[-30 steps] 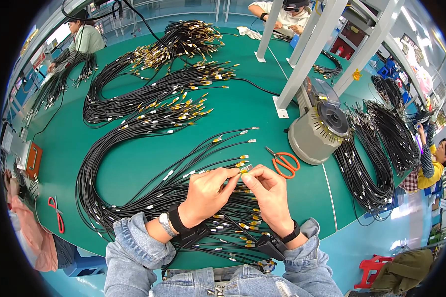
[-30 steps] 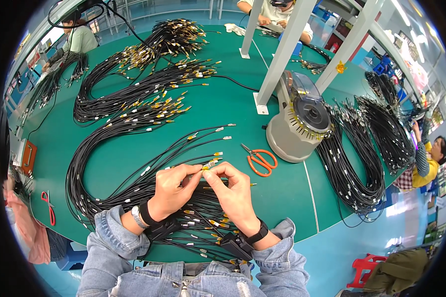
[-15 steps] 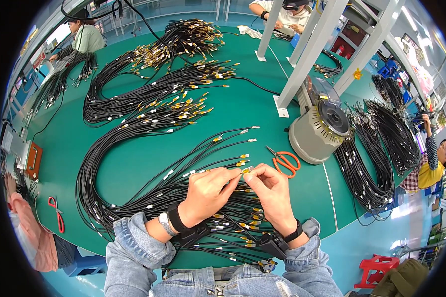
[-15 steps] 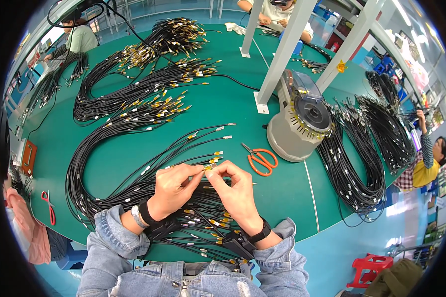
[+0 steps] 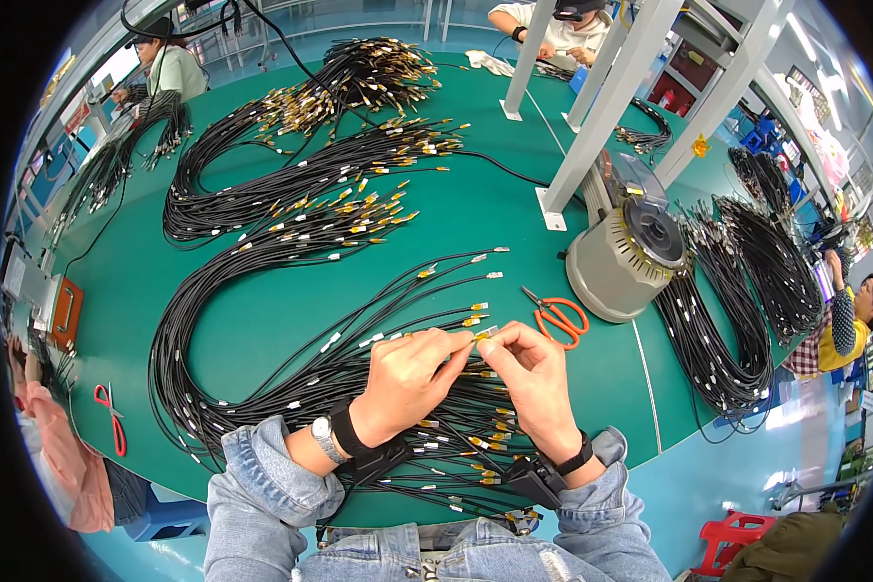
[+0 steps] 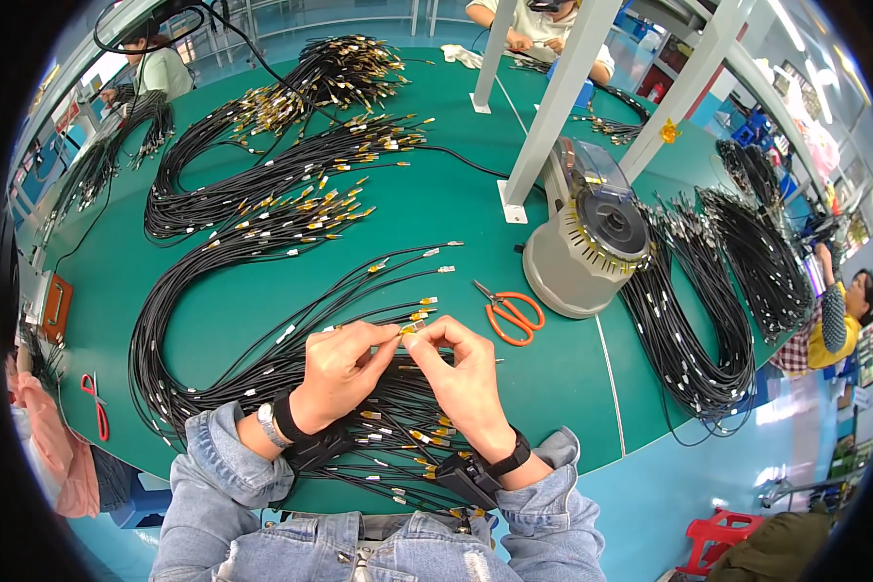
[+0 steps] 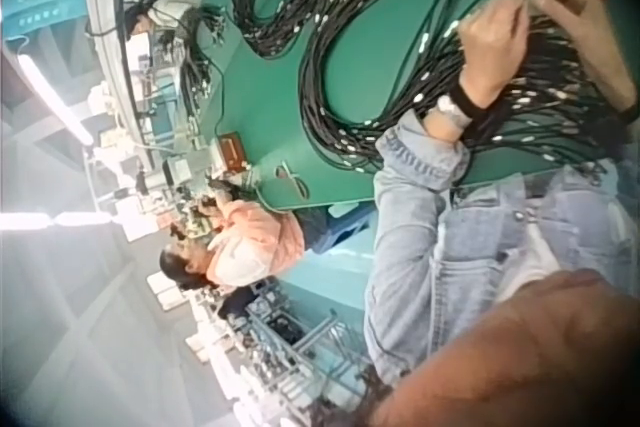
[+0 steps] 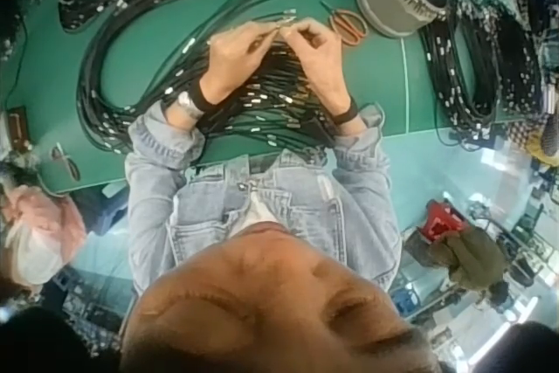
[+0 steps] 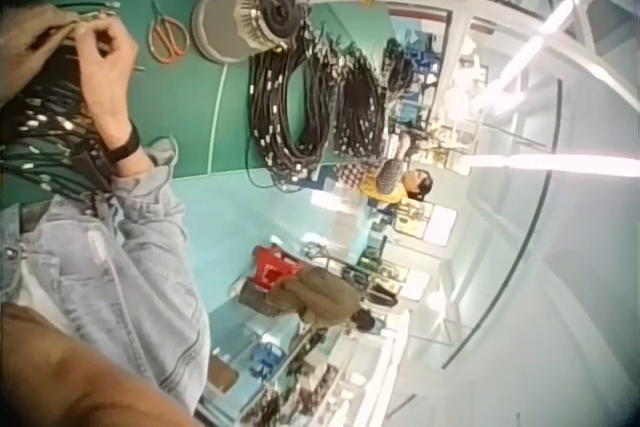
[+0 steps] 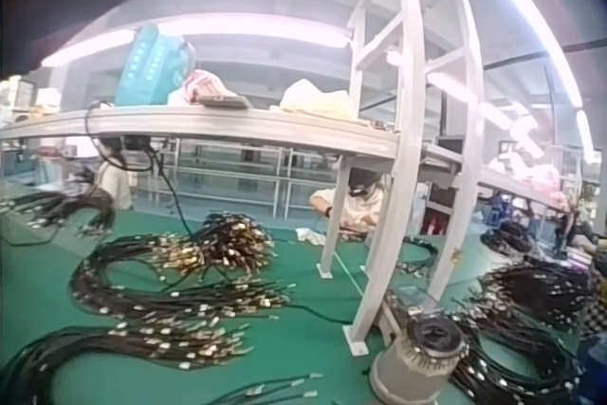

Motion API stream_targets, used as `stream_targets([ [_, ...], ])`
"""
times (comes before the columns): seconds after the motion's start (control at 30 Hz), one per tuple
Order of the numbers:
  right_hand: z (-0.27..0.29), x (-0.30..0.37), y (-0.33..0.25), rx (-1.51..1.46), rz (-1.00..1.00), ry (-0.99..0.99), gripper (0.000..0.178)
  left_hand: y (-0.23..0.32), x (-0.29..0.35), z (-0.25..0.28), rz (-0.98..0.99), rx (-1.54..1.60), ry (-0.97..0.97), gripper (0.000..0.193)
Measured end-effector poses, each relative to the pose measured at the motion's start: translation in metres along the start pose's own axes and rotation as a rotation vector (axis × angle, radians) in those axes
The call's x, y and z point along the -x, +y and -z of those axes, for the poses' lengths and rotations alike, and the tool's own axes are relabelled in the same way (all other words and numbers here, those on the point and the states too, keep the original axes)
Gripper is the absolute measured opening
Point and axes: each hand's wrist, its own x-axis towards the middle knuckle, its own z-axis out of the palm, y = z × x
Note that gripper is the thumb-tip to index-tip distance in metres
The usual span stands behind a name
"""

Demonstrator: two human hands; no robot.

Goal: The person picks up a cable, fits a connector onto the end by hand, and trims the excess material using shears. This process is repeated for several more cables throughout the video.

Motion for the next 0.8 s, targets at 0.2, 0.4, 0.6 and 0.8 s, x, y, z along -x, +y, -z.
stream_targets([
  [0.2, 0.0011, -0.0003, 0.0011, 0.002, -0.015, -0.009, 0.007, 0.0027, 0.001, 0.0017, 0.022, -0.036, -0.038, 0.017],
  [0.4, 0.0001, -0.0002, 0.0018, -0.008, -0.017, 0.007, 0.009, 0.0018, -0.0005, 0.0024, -0.047, -0.101, -0.048, 0.024],
  [0.6, -0.0012, 0.0011, -0.0039, -0.03, -0.03, -0.008, 0.011, -0.0012, -0.0027, 0.0014, -0.135, -0.133, 0.038, 0.025],
  [0.8, 0.0017, 0.0028, -0.0055, -0.129, -0.181, -0.028, 0.01, 0.0003, -0.0014, 0.0032, -0.084, -0.126, 0.02, 0.021],
])
